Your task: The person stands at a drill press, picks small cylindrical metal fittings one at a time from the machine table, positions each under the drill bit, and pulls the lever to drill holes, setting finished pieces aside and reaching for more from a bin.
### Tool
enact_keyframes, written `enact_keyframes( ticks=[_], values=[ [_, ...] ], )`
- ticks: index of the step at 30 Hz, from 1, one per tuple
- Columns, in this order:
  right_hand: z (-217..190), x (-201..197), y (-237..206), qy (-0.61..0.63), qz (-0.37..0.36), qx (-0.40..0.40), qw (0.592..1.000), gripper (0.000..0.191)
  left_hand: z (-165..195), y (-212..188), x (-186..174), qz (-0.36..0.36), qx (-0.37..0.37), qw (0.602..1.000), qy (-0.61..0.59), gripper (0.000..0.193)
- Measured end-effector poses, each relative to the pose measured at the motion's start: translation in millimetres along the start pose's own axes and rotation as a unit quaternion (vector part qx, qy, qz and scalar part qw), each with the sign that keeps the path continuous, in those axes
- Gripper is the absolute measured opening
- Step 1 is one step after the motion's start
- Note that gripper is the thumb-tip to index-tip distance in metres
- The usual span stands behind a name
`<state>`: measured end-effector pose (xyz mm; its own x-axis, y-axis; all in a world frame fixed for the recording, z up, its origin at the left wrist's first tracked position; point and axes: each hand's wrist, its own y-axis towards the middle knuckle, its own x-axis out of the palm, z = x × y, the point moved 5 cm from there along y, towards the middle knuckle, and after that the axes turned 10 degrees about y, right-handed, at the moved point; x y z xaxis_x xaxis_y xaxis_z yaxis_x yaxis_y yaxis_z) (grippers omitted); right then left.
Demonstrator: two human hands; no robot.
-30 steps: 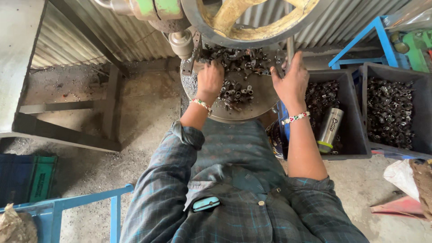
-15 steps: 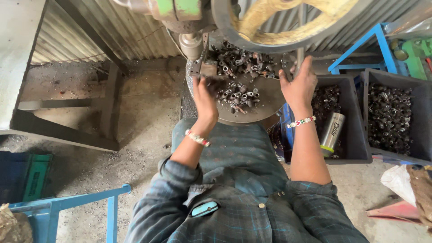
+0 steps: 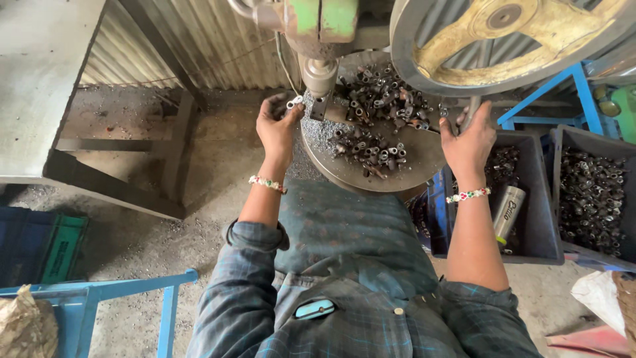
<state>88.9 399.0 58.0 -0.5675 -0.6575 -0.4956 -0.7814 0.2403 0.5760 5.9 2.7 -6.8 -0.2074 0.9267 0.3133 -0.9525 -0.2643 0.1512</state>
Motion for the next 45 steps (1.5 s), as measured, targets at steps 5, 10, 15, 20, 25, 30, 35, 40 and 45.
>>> enact_keyframes(
  ticks=[5,10,15,20,25,30,35,40,45],
  values=[
    [-5,-1,2,0.002,-0.003,0.010,1.000,0.052,2,7,4,0.023,0.028,0.988,0.150,0.025],
    [-10,-2,1,-0.009,0.003,0.007,1.000,0.053,-3,19,7,-0.003,0.026,0.994,0.108,0.025],
    [-2,1,1,0.007,0.011,-0.002,1.000,0.056,7,34,13,-0.075,0.047,0.995,0.052,0.023],
    [11,12,6,-0.044,0.022,-0.041,0.998,0.046,20,26,8,-0.077,0.057,0.966,0.240,0.026],
    [27,19,5,-0.061,0.031,-0.033,0.997,0.038,21,27,10,-0.093,0.062,0.963,0.247,0.028],
    [41,26,4,-0.081,0.002,-0.013,0.997,0.026,-3,27,7,-0.192,-0.094,0.975,0.066,0.023],
    [50,31,2,-0.114,-0.009,-0.004,0.993,0.026,-21,25,9,-0.130,-0.108,0.986,-0.012,0.022],
    [43,41,20,-0.069,0.016,-0.086,0.994,0.055,-27,35,11,-0.075,-0.086,0.993,0.005,0.009],
    [36,64,84,-0.083,0.009,-0.079,0.993,0.053,-27,34,7,-0.071,-0.077,0.994,0.010,0.009]
  ],
)
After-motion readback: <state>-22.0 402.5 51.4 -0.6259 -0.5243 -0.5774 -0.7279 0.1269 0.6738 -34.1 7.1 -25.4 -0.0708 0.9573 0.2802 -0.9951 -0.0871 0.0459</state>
